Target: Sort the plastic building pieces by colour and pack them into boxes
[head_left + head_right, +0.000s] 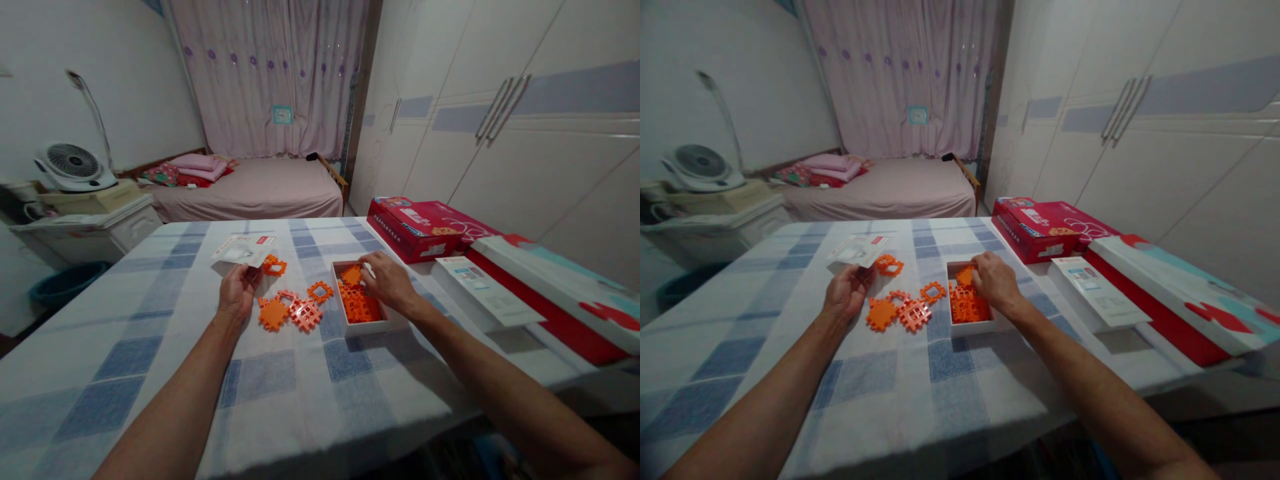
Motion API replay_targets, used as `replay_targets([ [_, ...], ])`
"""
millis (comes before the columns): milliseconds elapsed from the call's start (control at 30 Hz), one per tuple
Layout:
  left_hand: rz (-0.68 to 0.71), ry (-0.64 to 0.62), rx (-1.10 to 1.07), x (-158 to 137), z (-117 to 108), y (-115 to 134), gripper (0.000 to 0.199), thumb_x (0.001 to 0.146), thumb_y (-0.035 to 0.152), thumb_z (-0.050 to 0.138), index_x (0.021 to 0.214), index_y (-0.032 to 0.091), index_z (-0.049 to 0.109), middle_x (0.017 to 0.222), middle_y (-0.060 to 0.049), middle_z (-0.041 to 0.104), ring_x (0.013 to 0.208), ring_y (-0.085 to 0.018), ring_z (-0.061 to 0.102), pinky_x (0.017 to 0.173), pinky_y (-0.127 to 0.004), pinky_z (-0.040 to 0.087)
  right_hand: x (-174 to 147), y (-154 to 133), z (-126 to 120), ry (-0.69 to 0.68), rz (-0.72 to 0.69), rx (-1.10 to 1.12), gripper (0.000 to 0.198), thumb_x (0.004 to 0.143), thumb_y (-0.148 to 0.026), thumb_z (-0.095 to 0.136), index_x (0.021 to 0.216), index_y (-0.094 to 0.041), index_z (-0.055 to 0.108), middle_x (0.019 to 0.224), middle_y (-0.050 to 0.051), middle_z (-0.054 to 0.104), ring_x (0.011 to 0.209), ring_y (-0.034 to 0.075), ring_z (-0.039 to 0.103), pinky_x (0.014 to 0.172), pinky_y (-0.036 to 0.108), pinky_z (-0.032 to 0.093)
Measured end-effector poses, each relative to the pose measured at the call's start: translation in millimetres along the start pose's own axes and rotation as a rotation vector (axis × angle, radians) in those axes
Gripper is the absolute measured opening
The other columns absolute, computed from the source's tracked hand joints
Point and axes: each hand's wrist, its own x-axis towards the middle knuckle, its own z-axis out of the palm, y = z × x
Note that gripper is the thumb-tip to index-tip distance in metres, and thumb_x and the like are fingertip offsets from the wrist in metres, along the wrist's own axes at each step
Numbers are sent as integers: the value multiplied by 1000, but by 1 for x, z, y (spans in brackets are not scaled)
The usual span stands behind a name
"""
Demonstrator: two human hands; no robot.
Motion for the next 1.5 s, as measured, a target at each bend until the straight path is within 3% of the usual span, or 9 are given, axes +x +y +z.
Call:
replay_targets([
  [67,-2,-2,-2,-1,1,0,13,75,6,53,68,16,59,63,1,65,57,-10,60,62,-21,55,-3,-3,2,25,-127,88,26,87,-17,48,108,-17,64,112,10,63,100,19,58,85,29,45],
  [200,-7,-3,-9,-2,1,1,14,75,6,53,65,16,57,64,0,65,59,-11,61,61,-22,55,-7,-10,9,-118,-492,280,41,75,0,50,109,-19,63,118,7,62,114,18,52,99,33,40],
  [267,-5,-5,-12,-2,1,1,15,75,6,53,65,16,57,65,0,65,60,-11,62,62,-22,55,-6,-13,13,-158,-543,308,41,72,3,50,105,-18,63,118,7,62,116,19,52,101,35,39],
  [533,7,20,-25,0,-1,1,14,76,6,51,68,16,58,63,1,64,58,-10,61,62,-21,55,-6,-11,20,-145,-438,275,28,77,3,43,88,-17,59,98,6,63,97,15,58,86,28,45],
  [800,12,32,-27,0,-1,0,16,75,5,52,65,16,55,64,0,65,59,-10,62,62,-21,55,3,4,-14,44,-402,163,19,89,-10,43,93,-17,60,97,8,61,89,16,57,81,26,44],
  [1033,8,40,-20,0,0,1,16,76,5,51,66,17,56,60,2,63,57,-9,60,60,-20,55,11,-7,-14,-170,-553,-103,35,90,-7,42,117,-21,60,108,10,63,99,21,57,85,32,40],
  [1300,4,46,-50,-1,0,1,17,76,5,51,64,16,55,61,0,65,56,-10,61,60,-21,53,5,-5,8,-292,-281,-178,25,89,-19,48,105,-19,67,112,11,67,103,25,60,82,34,43],
  [1367,14,57,-63,0,0,0,15,75,6,53,65,16,55,61,1,64,55,-10,60,61,-22,53,5,-4,7,-284,-271,-144,24,89,-21,49,104,-19,68,110,11,68,103,25,61,84,35,43],
  [1500,46,89,-97,4,-2,-1,13,73,7,55,64,16,54,61,2,63,57,-10,61,65,-24,52,13,-20,-2,-136,-261,18,25,89,-21,51,108,-18,66,112,10,67,105,22,59,91,34,42],
])
